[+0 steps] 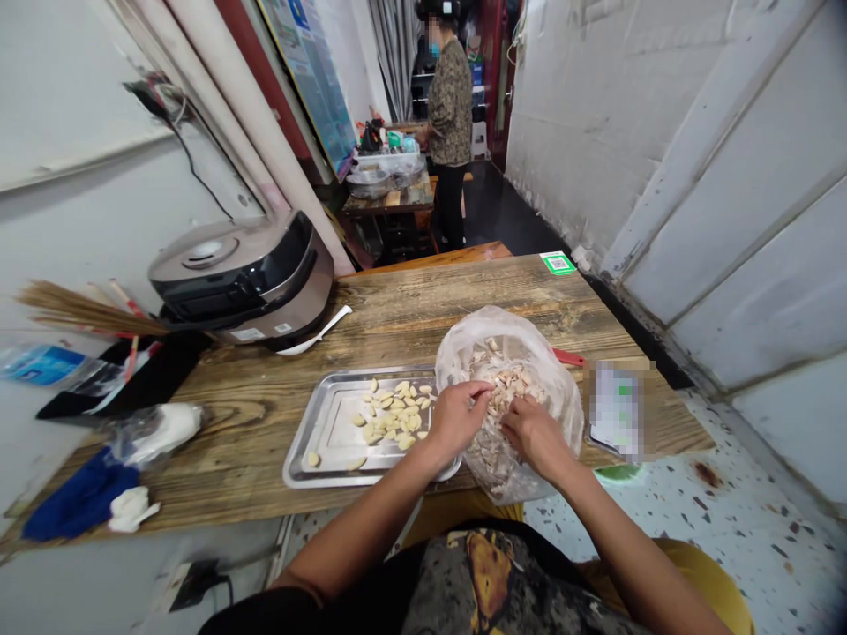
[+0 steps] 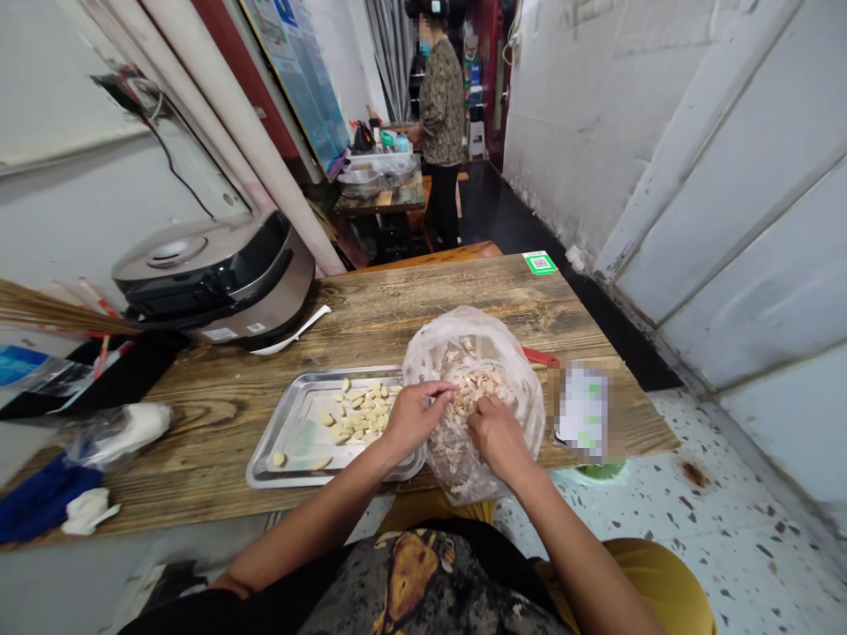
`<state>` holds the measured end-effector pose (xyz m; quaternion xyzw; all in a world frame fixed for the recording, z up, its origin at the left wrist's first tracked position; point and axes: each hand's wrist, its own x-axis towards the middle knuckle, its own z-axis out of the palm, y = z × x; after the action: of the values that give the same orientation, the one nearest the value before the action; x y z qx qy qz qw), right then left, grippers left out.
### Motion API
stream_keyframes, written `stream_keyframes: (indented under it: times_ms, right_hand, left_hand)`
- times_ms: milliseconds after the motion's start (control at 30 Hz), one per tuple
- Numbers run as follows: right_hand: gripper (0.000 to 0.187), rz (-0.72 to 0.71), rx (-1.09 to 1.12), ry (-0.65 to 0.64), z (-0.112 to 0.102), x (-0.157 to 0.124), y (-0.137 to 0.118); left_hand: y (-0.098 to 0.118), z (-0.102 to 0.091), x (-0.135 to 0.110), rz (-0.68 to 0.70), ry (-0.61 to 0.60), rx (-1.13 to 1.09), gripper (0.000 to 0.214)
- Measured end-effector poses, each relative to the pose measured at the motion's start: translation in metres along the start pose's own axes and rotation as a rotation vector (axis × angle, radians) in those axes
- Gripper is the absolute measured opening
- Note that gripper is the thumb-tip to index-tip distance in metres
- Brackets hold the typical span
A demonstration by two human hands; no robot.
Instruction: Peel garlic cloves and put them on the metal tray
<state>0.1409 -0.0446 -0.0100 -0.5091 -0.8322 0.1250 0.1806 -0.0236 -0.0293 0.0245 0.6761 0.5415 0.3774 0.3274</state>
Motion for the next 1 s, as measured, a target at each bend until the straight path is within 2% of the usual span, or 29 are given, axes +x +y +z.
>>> stream_keyframes:
  times_ms: [67, 133, 200, 267, 333, 433, 500, 600, 667, 733, 900, 1000]
  right_hand:
    - [0.012, 0.136, 0.261, 0.052, 0.001, -0.001, 0.002]
    - [0.013, 0.349, 0.659, 0.098, -0.002, -0.001, 0.003]
    - [0.022, 0.523, 1.083, 0.106, -0.006, 0.0, 0.0]
    - [0.029, 0.588, 1.381, 0.091, -0.01, 0.001, -0.005]
    - [0.031, 0.593, 1.486, 0.081, -0.012, 0.001, -0.01]
    - [0.032, 0.566, 1.356, 0.083, -0.013, -0.002, -0.014]
    - [0.031, 0.514, 1.062, 0.178, -0.014, -0.006, -0.013]
    - [0.024, 0.235, 0.562, 0.328, -0.016, -0.011, -0.009]
    - [0.027, 0.02, 0.367, 0.336, -0.016, -0.013, -0.006]
    - [0.026, -0.075, 0.262, 0.324, -0.013, -0.015, -0.005]
    - [0.026, -0.093, 0.215, 0.386, -0.006, -0.018, -0.003]
    - [0.025, -0.108, 0.221, 0.425, -0.006, -0.02, -0.002]
  left_hand:
    - [-0.002, 0.001, -0.002, -0.022, -0.03, 0.007, 0.02]
    - [-0.004, 0.003, -0.004, -0.033, -0.053, -0.013, 0.02]
    - [-0.004, 0.007, -0.006, -0.041, -0.086, -0.092, 0.02]
    - [-0.002, 0.012, -0.007, -0.051, -0.122, -0.203, 0.02]
    - [0.0, 0.018, -0.009, -0.075, -0.131, -0.294, 0.021]
    - [0.0, 0.023, -0.009, -0.137, -0.086, -0.364, 0.022]
    - [-0.004, 0.024, -0.007, -0.182, -0.062, -0.377, 0.022]
    - [-0.008, 0.022, -0.005, -0.256, -0.065, -0.418, 0.022]
    - [-0.007, 0.019, -0.004, -0.31, -0.109, -0.481, 0.022]
    - [-0.005, 0.017, -0.004, -0.357, -0.148, -0.548, 0.024]
    - [0.001, 0.013, -0.006, -0.516, -0.24, -0.84, 0.035]
    - [0.002, 0.012, -0.007, -0.554, -0.238, -0.882, 0.038]
